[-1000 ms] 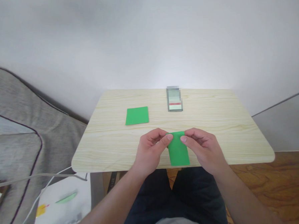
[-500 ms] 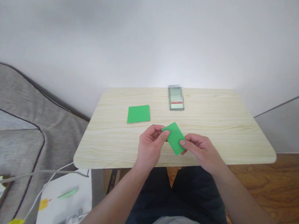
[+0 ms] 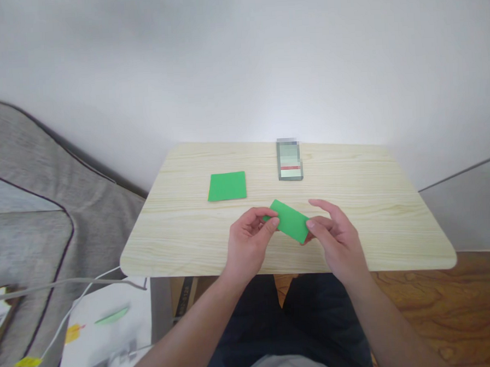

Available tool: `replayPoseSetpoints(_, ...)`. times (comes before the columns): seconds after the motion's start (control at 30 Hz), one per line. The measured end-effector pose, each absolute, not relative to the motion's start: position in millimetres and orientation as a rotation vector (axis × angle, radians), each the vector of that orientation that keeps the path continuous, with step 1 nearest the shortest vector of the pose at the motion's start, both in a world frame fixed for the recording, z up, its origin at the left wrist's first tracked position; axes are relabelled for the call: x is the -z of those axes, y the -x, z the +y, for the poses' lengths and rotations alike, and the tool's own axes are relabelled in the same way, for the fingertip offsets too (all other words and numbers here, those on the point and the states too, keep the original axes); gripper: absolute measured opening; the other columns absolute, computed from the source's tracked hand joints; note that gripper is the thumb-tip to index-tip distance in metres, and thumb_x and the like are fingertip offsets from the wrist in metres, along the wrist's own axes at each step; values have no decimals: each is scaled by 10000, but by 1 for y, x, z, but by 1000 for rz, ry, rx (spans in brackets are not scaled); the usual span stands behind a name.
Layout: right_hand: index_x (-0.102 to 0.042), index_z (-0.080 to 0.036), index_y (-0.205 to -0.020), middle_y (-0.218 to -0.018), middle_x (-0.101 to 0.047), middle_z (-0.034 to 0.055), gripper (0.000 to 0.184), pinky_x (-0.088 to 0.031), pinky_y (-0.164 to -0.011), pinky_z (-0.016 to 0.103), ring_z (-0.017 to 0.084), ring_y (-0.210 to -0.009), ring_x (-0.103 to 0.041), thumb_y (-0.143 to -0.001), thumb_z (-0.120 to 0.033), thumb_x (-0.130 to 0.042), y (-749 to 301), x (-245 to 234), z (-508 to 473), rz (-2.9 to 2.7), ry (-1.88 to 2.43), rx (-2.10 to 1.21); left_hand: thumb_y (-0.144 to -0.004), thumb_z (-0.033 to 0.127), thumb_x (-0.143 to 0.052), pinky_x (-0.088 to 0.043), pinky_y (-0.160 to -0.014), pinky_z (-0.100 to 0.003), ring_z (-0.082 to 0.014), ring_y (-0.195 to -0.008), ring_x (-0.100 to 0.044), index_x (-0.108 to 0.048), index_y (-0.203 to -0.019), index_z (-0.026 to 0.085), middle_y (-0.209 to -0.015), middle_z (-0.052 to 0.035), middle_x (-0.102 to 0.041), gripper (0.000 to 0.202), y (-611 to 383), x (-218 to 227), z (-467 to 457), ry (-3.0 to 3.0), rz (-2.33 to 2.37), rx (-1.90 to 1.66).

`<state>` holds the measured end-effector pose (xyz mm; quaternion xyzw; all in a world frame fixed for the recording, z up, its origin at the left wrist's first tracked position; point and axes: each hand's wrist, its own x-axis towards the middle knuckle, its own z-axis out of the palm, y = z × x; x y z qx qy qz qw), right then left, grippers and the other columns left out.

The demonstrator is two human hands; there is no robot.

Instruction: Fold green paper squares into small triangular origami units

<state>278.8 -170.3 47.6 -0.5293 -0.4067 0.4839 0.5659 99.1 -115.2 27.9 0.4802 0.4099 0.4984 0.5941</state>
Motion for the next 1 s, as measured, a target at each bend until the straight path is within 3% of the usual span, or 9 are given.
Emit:
replayPoseSetpoints(0.1, -623, -307, -1313, -1007, -739, 23, 342, -577, -815, 391, 188, -815, -712, -976, -255, -626, -280, -49, -176, -1128, 1220, -1091, -820, 274, -817, -521, -739, -235, -114, -753, -643, -717, -934, 163, -826, -13, -713, 188, -101, -26, -113, -987, 935, -1192)
replayPoseSetpoints(0.23, -707, -305, -1202, -1149, -714, 48, 275, -563, -886, 405, 218, -961, -704, -950, -212, -649, -283, -39, -178, -1350, 1265, -1000, -823, 276, -814, -507, -731, -224, -103, -730, -631, -706, -934, 154, -785, -9, -702, 198, -102, -24, -115, -945, 903, -1155)
replayPoseSetpoints(0.43, -765, -303, -1067, -1122, -705, 38, 233, -534, -916, 362, 210, -1043, -673, -913, -150, -681, -282, -38, -178, -1534, 1286, -677, -804, 255, -822, -499, -731, -226, -112, -780, -628, -666, -1057, 171, -878, -21, -705, 308, -102, -32, -119, -974, 886, -1166)
replayPoseSetpoints(0.57, -781, -296, -1034, -1093, -690, 36, 262, -544, -864, 332, 190, -993, -675, -881, -101, -693, -279, -47, -180, -1699, 1217, -667, -762, 212, -847, -478, -683, -209, -97, -708, -593, -597, -1165, 203, -776, 30, -659, 474, -101, -39, -118, -953, 908, -1171)
replayPoseSetpoints(0.77, -738, -300, -1177, -1109, -699, 36, 426, -538, -868, 333, 196, -1003, -674, -853, -38, -656, -281, -49, -181, -1715, 1217, -672, -715, 224, -881, -474, -678, -196, -87, -705, -592, -657, -904, 161, -767, 10, -682, 300, -98, -37, -114, -915, 917, -1087)
replayPoseSetpoints(1.0, -761, -298, -1108, -1151, -706, 48, 215, -524, -938, 369, 221, -1073, -663, -929, -199, -694, -282, -47, -182, -1611, 1226, -820, -720, 271, -885, -454, -613, -205, -91, -638, -586, -699, -793, 142, -700, -4, -693, 238, -96, -41, -116, -932, 923, -950)
